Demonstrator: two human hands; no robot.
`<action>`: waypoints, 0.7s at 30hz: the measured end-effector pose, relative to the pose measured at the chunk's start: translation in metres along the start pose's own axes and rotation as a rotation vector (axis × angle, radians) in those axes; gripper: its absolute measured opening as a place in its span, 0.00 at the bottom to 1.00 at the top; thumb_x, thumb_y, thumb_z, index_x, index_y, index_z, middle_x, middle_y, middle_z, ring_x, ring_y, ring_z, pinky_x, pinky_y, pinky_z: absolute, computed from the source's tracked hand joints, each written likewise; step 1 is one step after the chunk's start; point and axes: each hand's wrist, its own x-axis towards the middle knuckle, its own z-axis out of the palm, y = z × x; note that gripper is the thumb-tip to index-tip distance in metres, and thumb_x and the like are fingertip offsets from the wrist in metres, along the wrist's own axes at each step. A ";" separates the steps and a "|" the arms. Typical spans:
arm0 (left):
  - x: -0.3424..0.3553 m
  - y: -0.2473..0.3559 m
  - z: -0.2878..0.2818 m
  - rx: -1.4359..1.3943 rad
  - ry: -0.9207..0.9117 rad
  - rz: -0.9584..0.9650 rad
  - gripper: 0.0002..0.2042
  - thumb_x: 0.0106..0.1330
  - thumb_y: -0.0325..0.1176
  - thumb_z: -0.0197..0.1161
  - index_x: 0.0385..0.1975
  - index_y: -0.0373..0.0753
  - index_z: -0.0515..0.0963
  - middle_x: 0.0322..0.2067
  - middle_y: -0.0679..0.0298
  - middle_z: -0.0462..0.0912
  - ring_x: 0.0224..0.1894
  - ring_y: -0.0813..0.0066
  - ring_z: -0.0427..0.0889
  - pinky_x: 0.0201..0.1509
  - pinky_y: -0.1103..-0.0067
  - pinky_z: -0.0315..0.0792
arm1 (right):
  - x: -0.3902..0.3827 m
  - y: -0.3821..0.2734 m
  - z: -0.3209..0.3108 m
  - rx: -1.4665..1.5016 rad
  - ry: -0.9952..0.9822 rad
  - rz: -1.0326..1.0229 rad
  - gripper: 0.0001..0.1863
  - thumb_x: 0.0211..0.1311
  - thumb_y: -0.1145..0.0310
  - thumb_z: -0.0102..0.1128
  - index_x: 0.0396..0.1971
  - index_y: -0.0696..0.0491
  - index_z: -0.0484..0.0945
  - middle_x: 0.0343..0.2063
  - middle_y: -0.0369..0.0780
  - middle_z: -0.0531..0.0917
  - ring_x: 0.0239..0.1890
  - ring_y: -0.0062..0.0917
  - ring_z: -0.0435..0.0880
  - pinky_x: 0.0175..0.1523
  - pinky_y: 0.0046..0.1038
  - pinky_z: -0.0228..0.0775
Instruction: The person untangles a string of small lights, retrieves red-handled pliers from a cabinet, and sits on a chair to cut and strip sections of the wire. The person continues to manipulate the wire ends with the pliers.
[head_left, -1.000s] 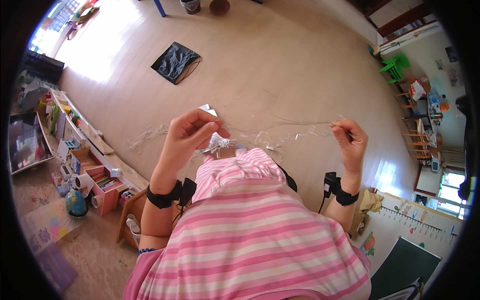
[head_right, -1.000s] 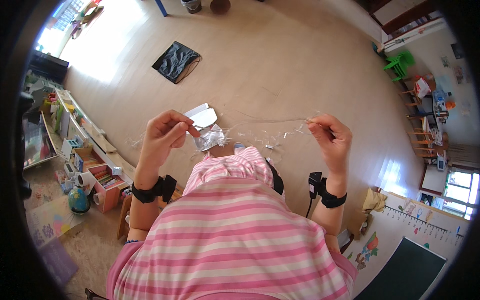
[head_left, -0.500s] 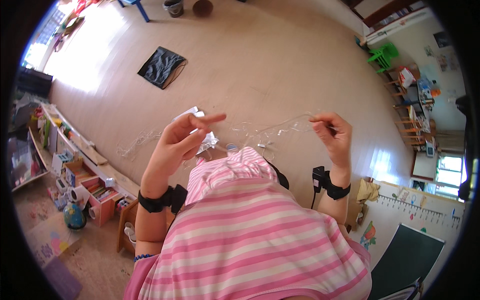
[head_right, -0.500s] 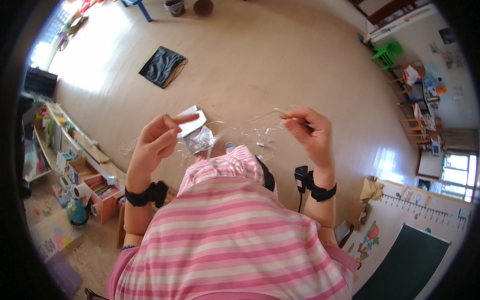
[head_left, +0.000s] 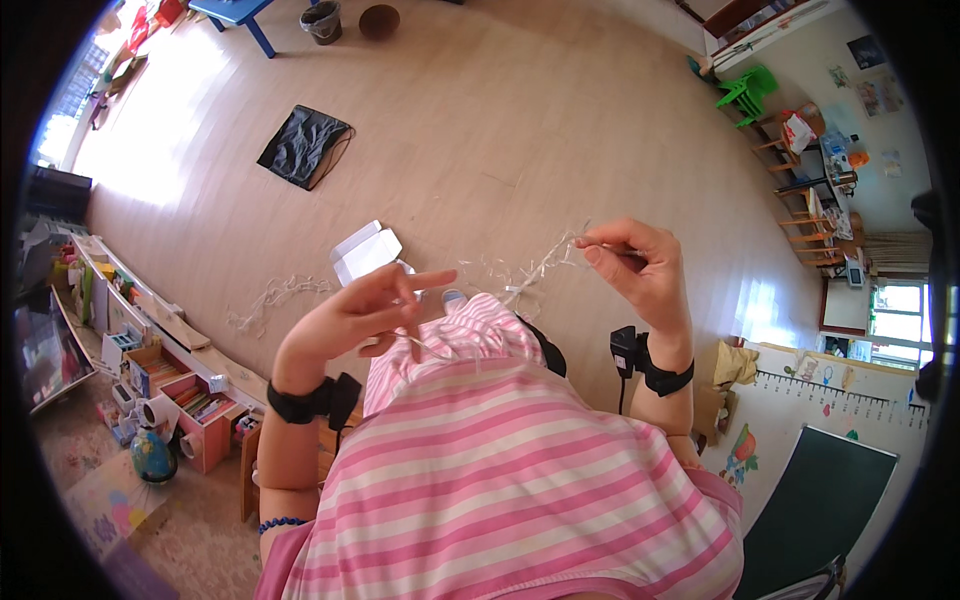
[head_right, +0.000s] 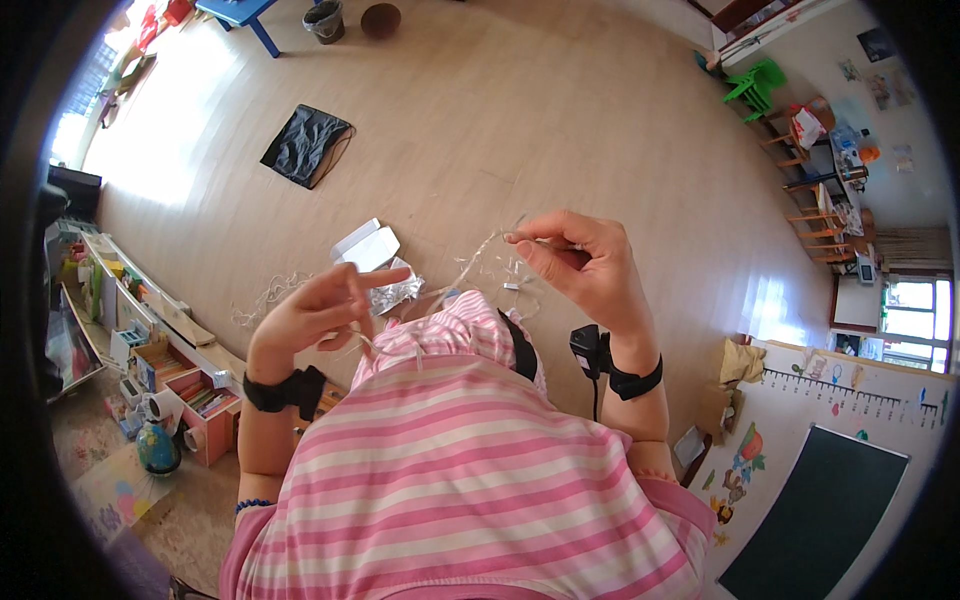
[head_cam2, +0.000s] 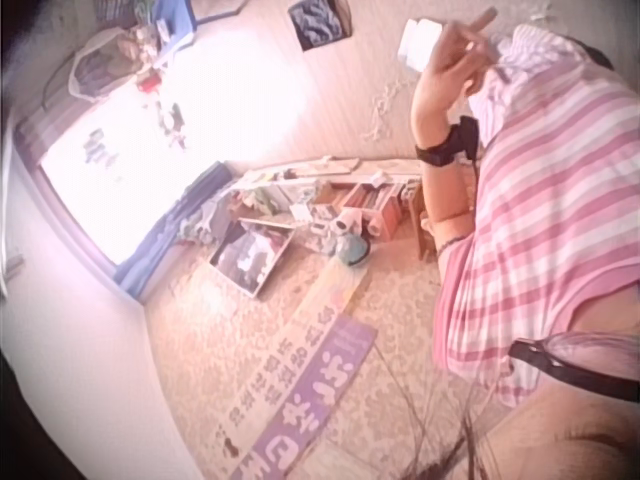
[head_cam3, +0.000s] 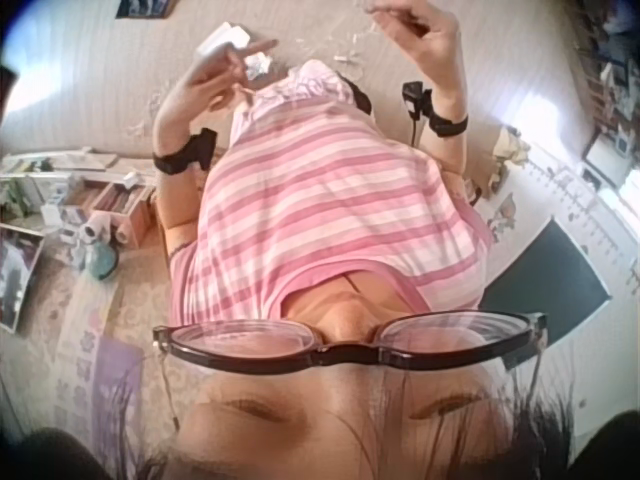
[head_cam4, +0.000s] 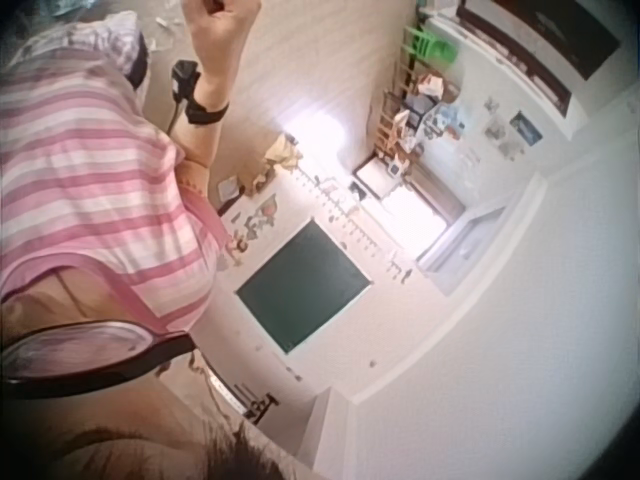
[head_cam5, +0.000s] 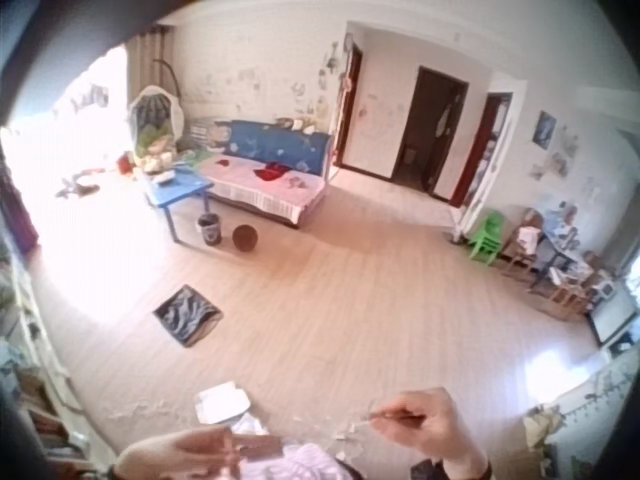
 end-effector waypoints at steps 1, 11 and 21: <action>0.008 -0.007 0.006 -0.034 -0.003 0.014 0.04 0.70 0.22 0.46 0.37 0.37 0.68 0.62 0.48 0.65 0.27 0.81 0.83 0.14 0.90 0.53 | 0.000 0.000 0.001 -0.021 -0.005 -0.029 0.03 0.57 0.78 0.62 0.32 0.59 0.81 0.22 0.30 0.80 0.20 0.06 0.66 0.23 0.12 0.53; 0.034 -0.039 0.026 -0.518 -0.178 -0.060 0.18 0.74 0.36 0.46 0.57 0.32 0.68 0.43 0.53 0.82 0.16 0.91 0.57 0.17 0.91 0.51 | 0.000 0.004 0.006 -0.078 -0.039 -0.076 0.05 0.56 0.78 0.62 0.33 0.57 0.84 0.21 0.32 0.81 0.18 0.07 0.67 0.21 0.13 0.53; 0.007 -0.007 0.028 0.007 0.149 -0.014 0.06 0.66 0.26 0.60 0.33 0.29 0.75 0.27 0.62 0.81 0.28 0.77 0.81 0.33 0.84 0.73 | -0.001 0.012 0.001 -0.088 -0.050 -0.013 0.04 0.57 0.77 0.62 0.32 0.58 0.84 0.19 0.30 0.79 0.17 0.06 0.62 0.20 0.14 0.46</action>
